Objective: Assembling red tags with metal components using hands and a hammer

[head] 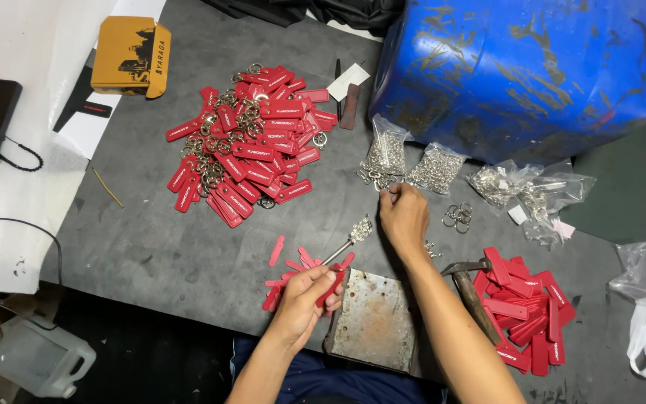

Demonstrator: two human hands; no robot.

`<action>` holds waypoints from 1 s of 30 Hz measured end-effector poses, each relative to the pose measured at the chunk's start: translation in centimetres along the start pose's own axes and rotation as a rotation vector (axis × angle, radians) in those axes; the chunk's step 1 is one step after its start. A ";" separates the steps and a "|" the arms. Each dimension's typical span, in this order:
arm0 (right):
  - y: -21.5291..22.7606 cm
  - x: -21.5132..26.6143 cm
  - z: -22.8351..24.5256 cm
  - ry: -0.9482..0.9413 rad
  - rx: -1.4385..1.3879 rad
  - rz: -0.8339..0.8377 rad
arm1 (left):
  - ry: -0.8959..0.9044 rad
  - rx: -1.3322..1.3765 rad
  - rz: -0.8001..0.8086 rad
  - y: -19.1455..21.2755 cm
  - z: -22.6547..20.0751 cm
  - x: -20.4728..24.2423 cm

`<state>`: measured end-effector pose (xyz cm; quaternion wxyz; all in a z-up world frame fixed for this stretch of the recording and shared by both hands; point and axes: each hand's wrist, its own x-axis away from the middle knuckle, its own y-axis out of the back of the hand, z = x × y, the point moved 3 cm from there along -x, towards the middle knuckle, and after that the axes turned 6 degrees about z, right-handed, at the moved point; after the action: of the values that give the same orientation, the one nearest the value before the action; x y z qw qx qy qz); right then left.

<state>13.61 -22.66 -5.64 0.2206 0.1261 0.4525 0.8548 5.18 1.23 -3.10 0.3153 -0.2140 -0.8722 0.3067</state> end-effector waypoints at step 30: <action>5.3 17.2 -3.9 -0.155 -1.141 0.325 | 0.170 -1.078 -0.101 -4.0 -2.1 2.9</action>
<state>-4.40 -19.56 -3.15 0.1524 0.1170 -0.1207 0.9739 3.78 0.81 2.10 0.2446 -0.3270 -0.8864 -0.2178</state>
